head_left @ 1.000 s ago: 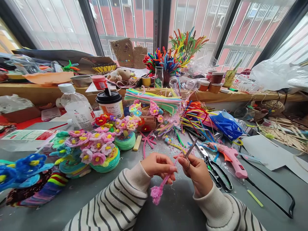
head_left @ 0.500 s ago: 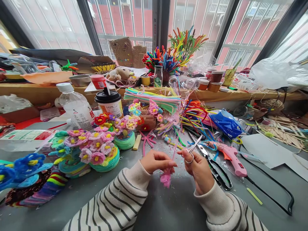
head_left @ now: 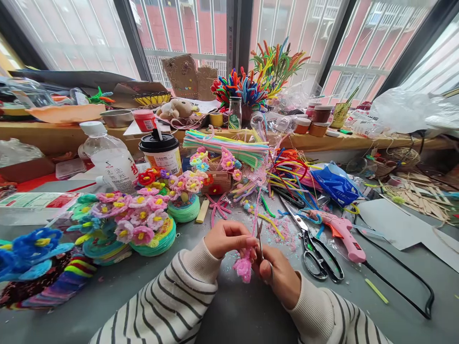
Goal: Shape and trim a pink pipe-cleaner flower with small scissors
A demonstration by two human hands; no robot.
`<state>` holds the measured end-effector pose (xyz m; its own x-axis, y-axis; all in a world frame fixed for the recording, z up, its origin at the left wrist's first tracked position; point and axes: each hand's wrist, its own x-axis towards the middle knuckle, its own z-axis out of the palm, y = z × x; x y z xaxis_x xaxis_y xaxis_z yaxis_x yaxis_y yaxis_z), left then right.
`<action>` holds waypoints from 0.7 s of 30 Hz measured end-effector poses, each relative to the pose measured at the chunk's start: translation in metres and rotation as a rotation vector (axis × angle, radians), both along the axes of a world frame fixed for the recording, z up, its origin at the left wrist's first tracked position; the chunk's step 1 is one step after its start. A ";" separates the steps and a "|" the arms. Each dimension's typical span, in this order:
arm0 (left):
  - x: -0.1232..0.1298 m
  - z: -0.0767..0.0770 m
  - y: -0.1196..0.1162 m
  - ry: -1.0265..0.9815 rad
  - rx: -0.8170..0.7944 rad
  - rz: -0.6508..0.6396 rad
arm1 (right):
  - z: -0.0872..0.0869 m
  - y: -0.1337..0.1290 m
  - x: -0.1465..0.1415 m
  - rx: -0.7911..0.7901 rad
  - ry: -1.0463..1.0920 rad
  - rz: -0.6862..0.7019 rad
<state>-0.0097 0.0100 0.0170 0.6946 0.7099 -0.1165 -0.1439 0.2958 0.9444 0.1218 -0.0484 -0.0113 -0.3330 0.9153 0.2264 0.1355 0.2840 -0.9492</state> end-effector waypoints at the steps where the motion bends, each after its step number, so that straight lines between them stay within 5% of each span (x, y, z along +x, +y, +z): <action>1: 0.000 0.000 0.000 -0.005 0.004 -0.007 | 0.002 -0.001 0.000 0.011 -0.008 -0.001; 21: 0.000 -0.005 -0.004 0.081 0.064 -0.117 | 0.007 -0.006 -0.001 0.056 -0.200 -0.132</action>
